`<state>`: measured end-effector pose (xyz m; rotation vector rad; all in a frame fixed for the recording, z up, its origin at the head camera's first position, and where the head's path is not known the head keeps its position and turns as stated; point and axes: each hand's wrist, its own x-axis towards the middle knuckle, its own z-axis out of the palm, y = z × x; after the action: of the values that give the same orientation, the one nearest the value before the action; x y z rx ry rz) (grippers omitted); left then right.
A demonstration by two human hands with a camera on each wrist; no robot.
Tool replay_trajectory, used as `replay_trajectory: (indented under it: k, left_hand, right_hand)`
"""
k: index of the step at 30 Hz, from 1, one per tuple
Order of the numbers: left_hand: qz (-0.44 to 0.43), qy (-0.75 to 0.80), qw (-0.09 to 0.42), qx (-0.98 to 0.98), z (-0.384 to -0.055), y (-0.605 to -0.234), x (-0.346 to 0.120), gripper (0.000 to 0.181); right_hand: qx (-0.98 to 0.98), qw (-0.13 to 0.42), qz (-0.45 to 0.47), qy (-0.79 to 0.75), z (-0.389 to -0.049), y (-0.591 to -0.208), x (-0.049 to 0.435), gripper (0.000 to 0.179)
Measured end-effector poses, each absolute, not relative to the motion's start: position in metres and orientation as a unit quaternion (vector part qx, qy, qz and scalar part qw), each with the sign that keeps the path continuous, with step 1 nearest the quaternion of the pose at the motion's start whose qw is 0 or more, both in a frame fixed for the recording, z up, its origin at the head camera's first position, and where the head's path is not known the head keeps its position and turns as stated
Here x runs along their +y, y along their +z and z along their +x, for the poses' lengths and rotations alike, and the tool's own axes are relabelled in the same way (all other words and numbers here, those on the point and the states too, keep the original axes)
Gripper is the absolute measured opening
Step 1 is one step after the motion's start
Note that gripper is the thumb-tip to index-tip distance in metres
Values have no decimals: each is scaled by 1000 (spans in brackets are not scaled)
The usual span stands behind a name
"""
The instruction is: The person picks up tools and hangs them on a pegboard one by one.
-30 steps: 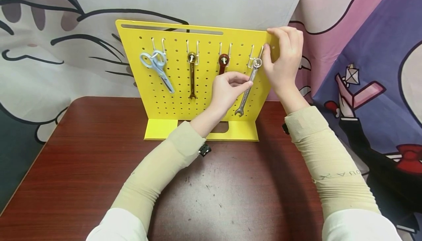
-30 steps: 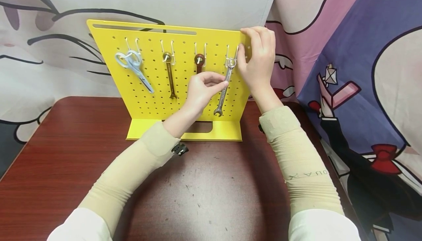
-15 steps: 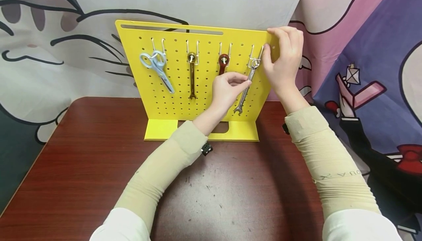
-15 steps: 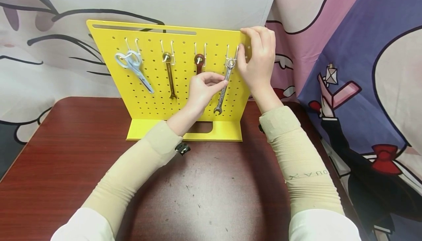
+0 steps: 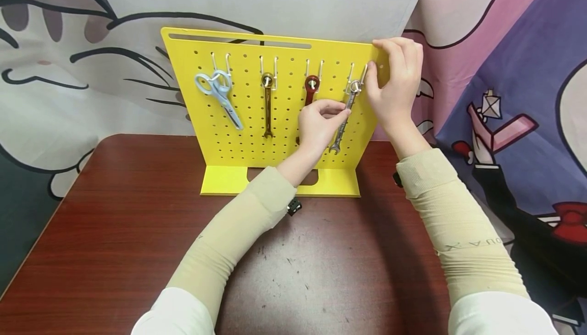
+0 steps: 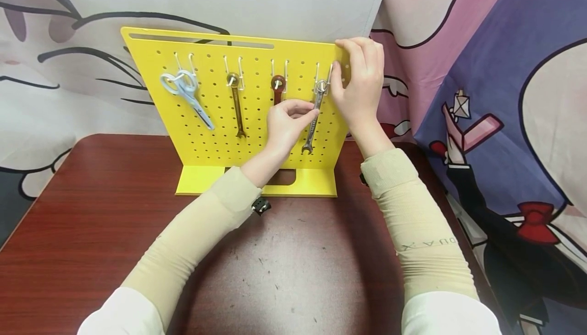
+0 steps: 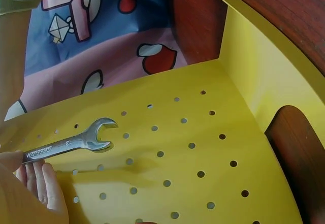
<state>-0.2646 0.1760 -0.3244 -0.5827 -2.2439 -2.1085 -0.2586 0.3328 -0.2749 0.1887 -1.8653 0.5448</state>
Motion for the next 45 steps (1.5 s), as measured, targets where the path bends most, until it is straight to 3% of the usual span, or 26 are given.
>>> replay_trajectory:
  k: [28,45]
  left_hand:
    - [-209,-684,-52,-697,-260,-342,156,24]
    - [-238,-662,-60,-708,-253,-363,113,27]
  right_hand:
    - [-791,561,85,228,-258,-275,333,33]
    - [-792,562,86,223,-259,-275,333,34]
